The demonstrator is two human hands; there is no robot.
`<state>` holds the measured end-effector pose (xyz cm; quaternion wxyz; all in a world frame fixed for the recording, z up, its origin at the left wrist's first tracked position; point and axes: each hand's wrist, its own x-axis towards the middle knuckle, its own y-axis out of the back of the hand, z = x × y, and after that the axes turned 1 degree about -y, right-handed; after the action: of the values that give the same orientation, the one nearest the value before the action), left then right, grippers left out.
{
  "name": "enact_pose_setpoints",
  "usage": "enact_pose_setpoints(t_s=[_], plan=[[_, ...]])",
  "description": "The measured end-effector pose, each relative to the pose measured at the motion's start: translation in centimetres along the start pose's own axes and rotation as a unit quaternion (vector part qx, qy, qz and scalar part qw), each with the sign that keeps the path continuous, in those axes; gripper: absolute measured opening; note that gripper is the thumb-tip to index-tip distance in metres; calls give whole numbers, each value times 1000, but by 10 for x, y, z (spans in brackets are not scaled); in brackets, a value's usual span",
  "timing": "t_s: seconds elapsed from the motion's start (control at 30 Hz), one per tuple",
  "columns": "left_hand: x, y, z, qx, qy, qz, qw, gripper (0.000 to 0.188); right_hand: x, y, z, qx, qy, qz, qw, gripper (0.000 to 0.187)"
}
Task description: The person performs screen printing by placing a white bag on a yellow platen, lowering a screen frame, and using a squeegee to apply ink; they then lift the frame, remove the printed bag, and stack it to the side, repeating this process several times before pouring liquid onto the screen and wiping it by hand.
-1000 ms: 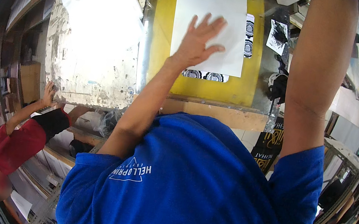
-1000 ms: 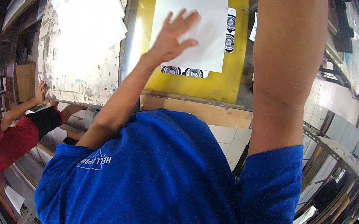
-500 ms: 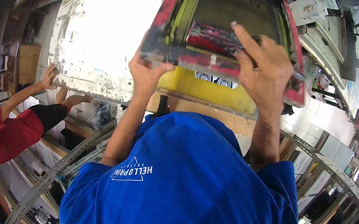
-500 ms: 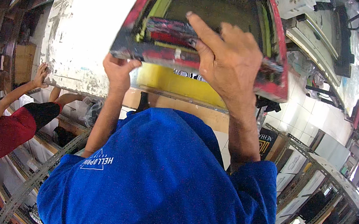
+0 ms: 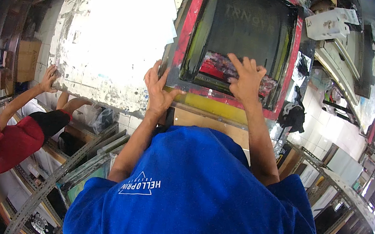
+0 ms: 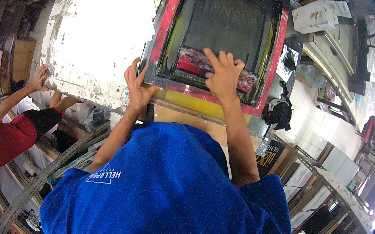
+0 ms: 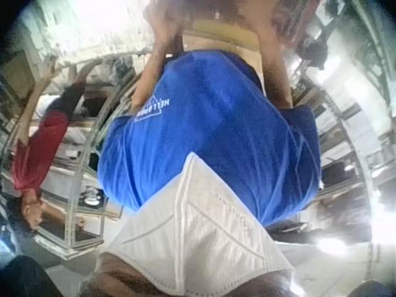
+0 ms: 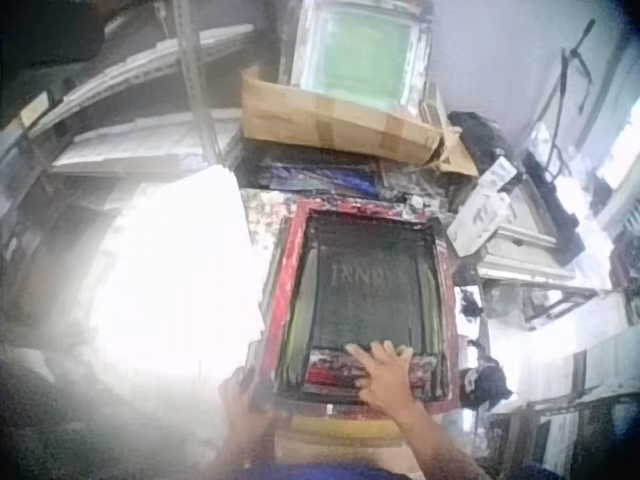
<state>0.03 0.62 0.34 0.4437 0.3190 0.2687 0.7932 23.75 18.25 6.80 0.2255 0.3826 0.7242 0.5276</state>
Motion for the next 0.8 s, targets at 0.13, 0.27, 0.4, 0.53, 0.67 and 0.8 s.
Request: enact_pose_setpoints(t_s=[0.13,0.27,0.4,0.53,0.67,0.8], plan=[[-1,3,3,-4,14,-11,1000,96,52,-14,36,-3,20,72,997,79],[-5,2,-3,-18,28,-21,999,98,117,-15,74,-52,34,122,991,79],[-4,3,1,-27,36,-22,999,92,184,-16,106,-79,44,146,985,83],[-3,3,-3,-22,22,-21,999,93,233,-15,126,-110,62,187,974,78],[-2,4,-1,-23,12,-15,1000,91,271,-8,156,-108,97,185,972,69],[-3,5,0,-32,22,-19,999,91,299,14,158,-69,131,217,965,58]])
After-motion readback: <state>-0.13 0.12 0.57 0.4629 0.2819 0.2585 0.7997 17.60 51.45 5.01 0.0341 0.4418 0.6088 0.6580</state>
